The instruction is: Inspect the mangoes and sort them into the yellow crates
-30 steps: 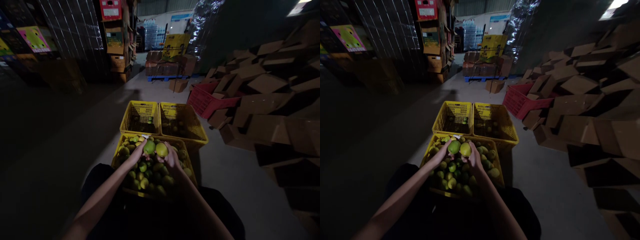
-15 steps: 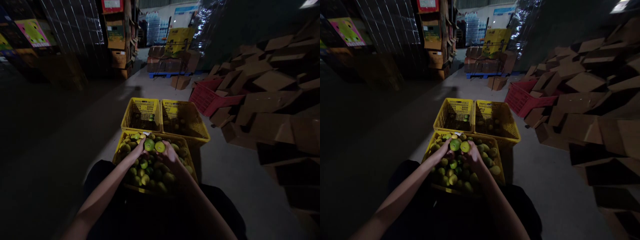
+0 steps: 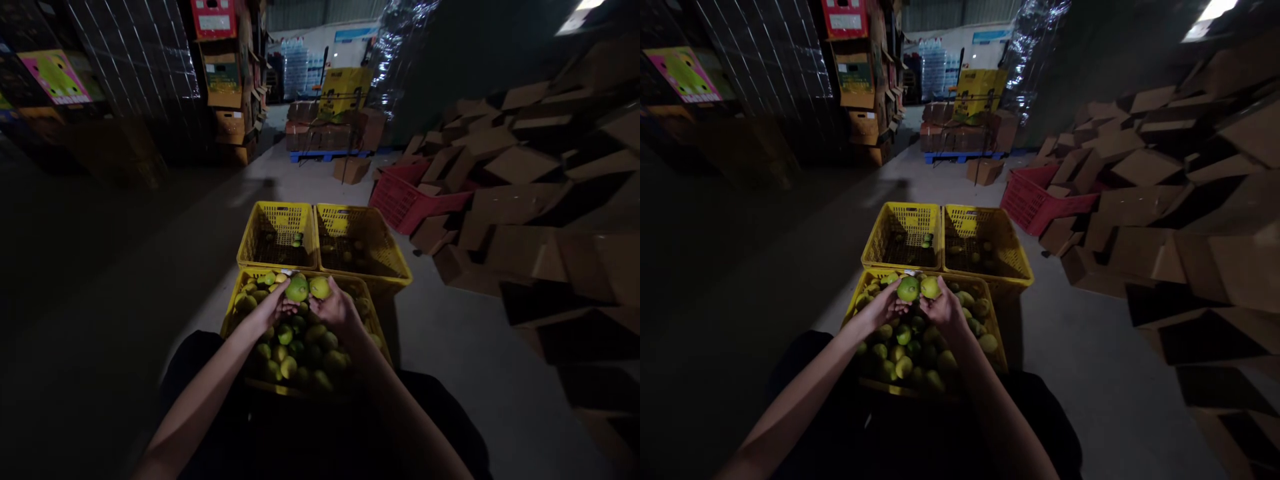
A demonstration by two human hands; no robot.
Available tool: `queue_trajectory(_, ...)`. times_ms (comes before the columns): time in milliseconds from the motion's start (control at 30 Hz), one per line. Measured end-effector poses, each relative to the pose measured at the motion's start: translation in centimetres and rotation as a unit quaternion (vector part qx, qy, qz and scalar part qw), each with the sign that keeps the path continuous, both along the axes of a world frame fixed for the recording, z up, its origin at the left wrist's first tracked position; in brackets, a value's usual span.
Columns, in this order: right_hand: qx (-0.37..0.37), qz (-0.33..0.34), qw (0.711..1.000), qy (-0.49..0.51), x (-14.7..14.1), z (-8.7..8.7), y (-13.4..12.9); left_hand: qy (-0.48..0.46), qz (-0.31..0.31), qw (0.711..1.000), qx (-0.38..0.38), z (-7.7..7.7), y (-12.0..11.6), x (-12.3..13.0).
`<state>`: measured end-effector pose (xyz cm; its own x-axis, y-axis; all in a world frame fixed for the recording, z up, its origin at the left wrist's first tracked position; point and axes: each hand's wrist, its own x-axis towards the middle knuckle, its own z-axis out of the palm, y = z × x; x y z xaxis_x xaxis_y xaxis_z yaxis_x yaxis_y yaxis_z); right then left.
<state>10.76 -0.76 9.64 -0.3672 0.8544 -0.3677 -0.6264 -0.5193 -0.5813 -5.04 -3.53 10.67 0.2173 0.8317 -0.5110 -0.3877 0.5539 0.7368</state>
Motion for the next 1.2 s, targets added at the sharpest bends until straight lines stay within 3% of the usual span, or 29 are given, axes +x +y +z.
queue_trajectory(167,0.098,-0.088,0.991,0.001,0.3,1.2,-0.5,-0.094,0.011,0.995,0.026,1.1,-0.7,0.2)
queue_trajectory(300,0.175,-0.093,0.978,-0.057,0.7,1.9,-1.2,-0.107,0.008,0.992,0.069,0.7,-1.0,0.0)
queue_trajectory(500,0.224,-0.051,0.969,-0.09,1.3,1.8,-1.2,-0.133,0.007,0.981,0.143,-0.2,-1.5,-0.4)
queue_trajectory(767,0.246,-0.086,0.959,-0.114,0.9,2.0,-1.3,-0.142,0.085,0.983,0.079,0.4,-0.8,0.0)
queue_trajectory(1000,0.218,-0.065,0.964,-0.136,1.5,2.6,-1.7,-0.162,0.121,0.975,0.096,0.8,-0.6,-0.2)
queue_trajectory(1200,0.202,-0.061,0.968,-0.135,1.6,2.5,-1.5,-0.138,0.148,0.977,0.067,1.1,-0.3,-0.4)
